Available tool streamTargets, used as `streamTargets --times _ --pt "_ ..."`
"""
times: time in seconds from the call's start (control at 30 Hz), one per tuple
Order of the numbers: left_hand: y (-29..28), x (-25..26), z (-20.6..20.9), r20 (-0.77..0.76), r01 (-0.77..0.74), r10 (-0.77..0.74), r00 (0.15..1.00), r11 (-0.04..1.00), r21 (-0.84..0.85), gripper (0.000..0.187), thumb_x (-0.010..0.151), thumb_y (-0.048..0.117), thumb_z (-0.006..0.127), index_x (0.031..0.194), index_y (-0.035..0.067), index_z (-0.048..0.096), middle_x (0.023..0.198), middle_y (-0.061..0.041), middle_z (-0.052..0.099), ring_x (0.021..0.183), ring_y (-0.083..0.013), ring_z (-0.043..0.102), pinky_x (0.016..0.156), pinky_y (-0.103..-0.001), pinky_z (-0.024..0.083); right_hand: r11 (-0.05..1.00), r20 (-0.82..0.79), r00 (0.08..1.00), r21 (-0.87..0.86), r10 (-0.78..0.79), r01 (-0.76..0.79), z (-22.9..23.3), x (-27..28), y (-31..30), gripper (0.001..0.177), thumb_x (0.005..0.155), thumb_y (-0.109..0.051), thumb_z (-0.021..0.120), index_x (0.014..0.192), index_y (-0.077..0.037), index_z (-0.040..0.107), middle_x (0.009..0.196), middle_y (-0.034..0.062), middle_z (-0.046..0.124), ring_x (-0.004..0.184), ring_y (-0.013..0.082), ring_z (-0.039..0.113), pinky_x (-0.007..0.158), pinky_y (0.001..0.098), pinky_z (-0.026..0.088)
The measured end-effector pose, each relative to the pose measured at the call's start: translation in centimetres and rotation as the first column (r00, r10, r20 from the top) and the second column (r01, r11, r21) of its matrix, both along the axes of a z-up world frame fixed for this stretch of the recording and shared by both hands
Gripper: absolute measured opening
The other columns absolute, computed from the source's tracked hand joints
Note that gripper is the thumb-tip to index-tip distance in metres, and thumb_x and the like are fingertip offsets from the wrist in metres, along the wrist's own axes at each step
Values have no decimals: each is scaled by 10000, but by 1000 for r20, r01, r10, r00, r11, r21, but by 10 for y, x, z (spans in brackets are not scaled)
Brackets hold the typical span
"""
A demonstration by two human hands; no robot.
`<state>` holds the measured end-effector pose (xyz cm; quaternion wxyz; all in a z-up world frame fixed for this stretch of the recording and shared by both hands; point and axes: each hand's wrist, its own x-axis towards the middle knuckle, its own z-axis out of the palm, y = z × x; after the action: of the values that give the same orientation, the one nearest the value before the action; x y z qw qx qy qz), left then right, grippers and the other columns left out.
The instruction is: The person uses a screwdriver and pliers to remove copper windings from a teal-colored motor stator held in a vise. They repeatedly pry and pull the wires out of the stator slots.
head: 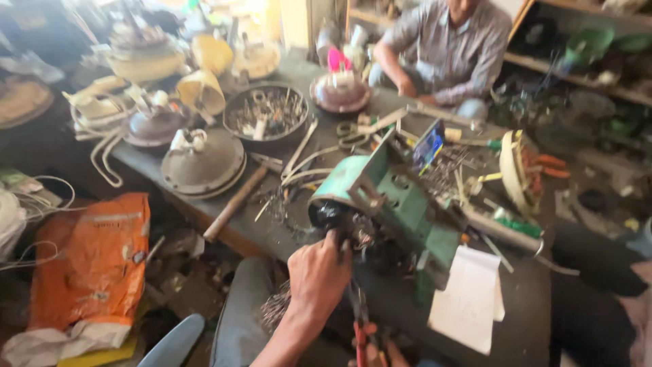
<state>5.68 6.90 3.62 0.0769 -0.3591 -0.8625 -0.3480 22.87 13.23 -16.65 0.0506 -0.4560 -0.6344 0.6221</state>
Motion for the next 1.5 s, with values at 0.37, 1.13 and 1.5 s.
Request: streamTargets --times 0.37,1.13,1.5 --pt "22 10 -5 -94 -96 85 992 988 -119 275 791 303 737 793 37 665 640 -178 694 644 -379 699 626 -509 530 1000 214 977 23 7 -13 -71 -31 47 574 927 -479 569 1350 -94 619 1072 96 794 873 184 751 729 320 596" --pt "20 6 -12 -196 -46 35 980 997 -55 210 864 263 696 883 57 656 637 -146 692 604 -363 689 601 -484 521 999 309 951 23 -29 23 -84 -3 53 589 915 -492 570 1354 -101 621 1102 101 791 879 202 765 738 333 605" --pt "13 5 -6 -246 10 -17 969 999 -32 173 869 243 701 869 71 682 653 -118 694 616 -342 688 593 -478 515 998 162 985 19 -56 53 -57 11 43 596 909 -497 571 1355 -105 622 1116 103 789 882 210 772 742 340 609"
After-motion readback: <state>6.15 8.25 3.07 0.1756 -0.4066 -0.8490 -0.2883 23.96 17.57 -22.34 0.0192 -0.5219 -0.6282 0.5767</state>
